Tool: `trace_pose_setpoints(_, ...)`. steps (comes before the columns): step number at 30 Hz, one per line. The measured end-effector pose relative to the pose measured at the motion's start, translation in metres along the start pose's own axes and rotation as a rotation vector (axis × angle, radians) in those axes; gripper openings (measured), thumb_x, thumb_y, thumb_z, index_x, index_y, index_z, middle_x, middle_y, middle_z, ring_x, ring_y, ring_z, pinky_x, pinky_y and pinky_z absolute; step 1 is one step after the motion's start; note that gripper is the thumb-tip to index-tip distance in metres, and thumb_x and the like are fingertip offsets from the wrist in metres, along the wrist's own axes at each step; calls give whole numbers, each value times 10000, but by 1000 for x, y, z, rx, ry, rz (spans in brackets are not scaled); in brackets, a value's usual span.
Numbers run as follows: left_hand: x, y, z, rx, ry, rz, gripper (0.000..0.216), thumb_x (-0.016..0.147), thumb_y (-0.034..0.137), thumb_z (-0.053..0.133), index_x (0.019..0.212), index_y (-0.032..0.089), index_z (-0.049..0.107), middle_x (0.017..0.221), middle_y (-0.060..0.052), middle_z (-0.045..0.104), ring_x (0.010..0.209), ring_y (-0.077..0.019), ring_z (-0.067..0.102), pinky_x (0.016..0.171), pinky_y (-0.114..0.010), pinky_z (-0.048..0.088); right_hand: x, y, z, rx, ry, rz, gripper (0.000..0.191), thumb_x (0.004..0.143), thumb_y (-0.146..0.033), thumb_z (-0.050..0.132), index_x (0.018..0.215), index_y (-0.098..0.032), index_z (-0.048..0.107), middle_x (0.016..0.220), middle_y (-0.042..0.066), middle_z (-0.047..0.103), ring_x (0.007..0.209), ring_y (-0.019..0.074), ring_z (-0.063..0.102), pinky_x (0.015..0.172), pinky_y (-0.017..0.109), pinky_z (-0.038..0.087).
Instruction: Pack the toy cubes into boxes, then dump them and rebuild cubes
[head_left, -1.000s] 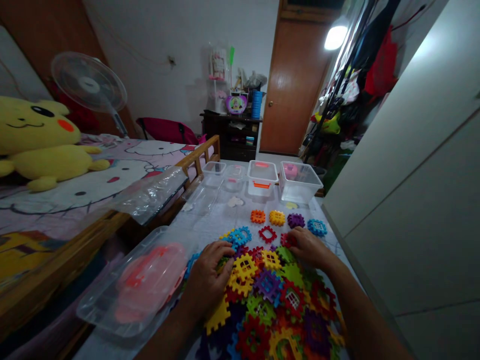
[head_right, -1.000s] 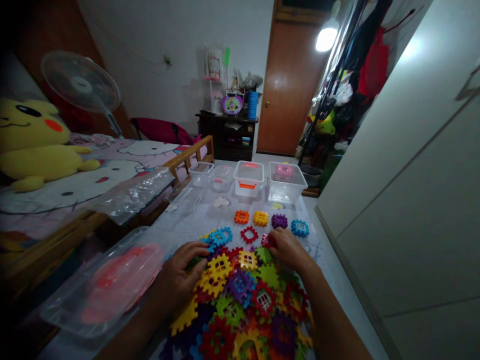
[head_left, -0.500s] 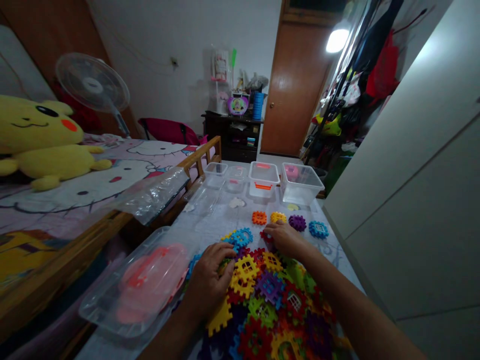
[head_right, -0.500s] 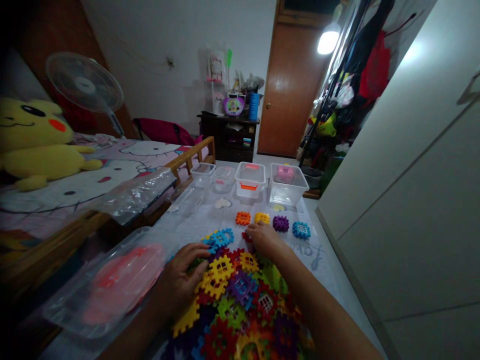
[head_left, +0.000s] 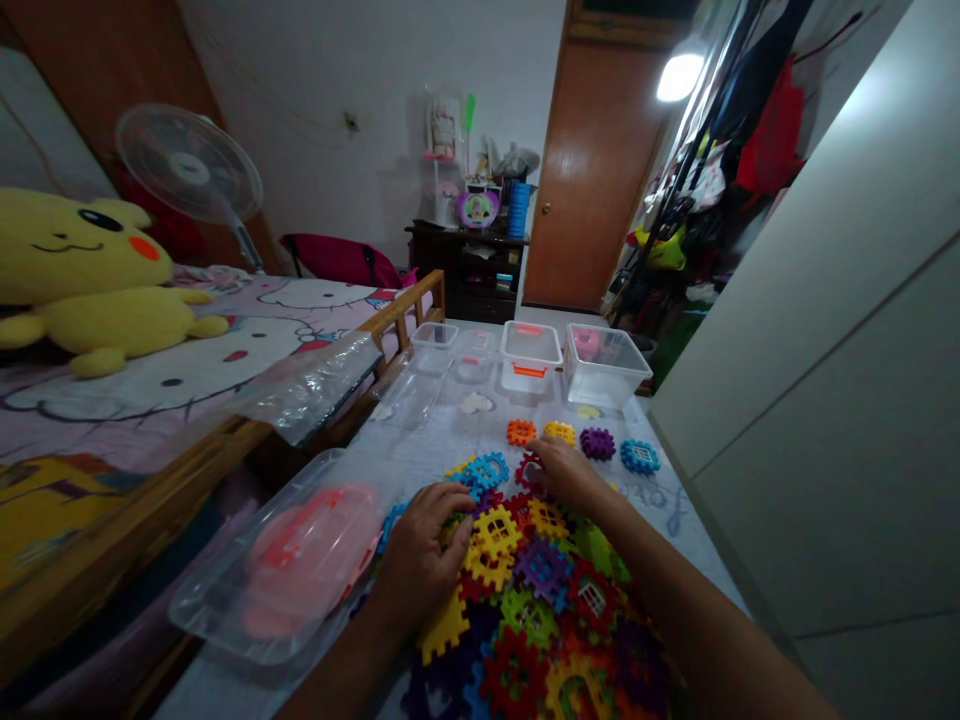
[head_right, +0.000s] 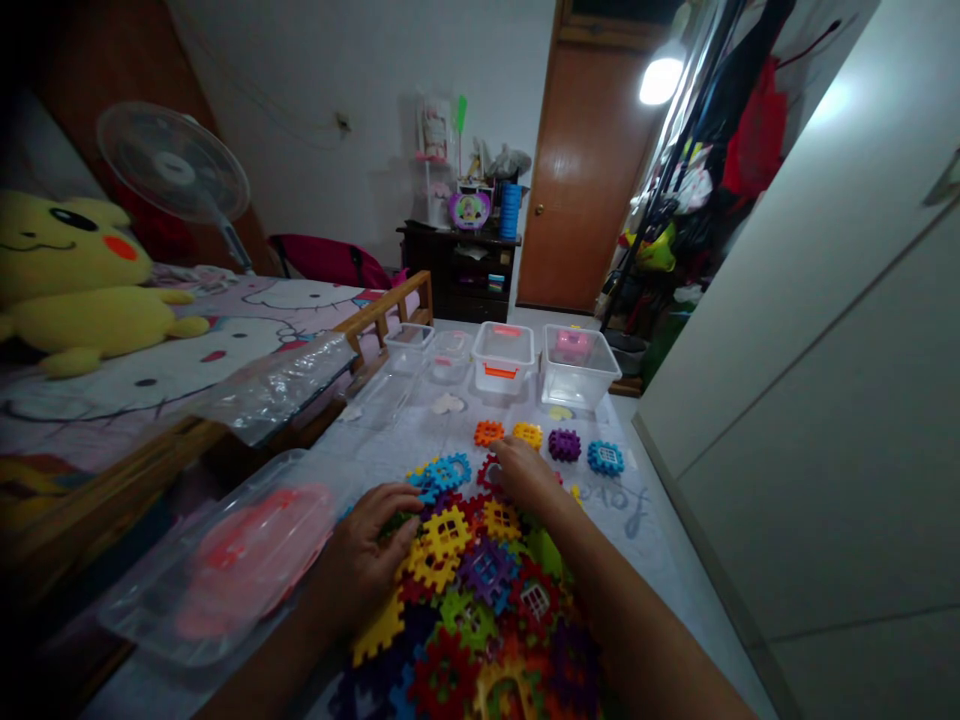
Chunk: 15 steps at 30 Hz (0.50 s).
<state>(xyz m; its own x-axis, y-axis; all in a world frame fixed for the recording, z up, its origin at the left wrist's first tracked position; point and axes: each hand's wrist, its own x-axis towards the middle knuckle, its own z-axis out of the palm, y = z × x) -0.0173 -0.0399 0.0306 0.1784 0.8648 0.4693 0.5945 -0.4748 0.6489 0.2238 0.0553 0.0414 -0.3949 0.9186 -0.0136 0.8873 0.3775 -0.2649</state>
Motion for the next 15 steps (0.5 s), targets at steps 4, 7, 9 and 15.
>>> trace_pose_setpoints(4,0,0,-1,-4,1,-9,142,871,219,544,934,231,671,1038,-58,702,1007,-223,654,899,-390,542,-1,-10,0,-47,13,26,290,856,-224,584,1125,-135,648,1135,154,657,1095,256,589,931,328,425)
trace_pose_setpoints(7,0,1,-1,-4,7,-8,145,870,221,543,931,233,673,1032,-60,703,997,-220,656,890,-382,545,-1,-19,3,-65,-5,41,289,798,-295,665,1037,-132,660,1060,166,665,1004,279,613,854,341,448)
trace_pose_setpoints(9,0,2,-1,-2,12,-5,145,871,218,540,930,233,672,1031,-59,703,996,-218,655,888,-378,545,-1,-22,4,-65,-8,46,307,765,-290,695,1032,-143,657,1056,159,667,975,273,617,824,332,451)
trace_pose_setpoints(15,-1,1,-1,5,7,10,145,874,214,537,935,234,668,1026,-52,702,996,-216,655,891,-381,542,-5,9,-28,-7,47,44,374,774,-251,686,1130,-152,632,1080,97,655,971,204,610,850,276,441)
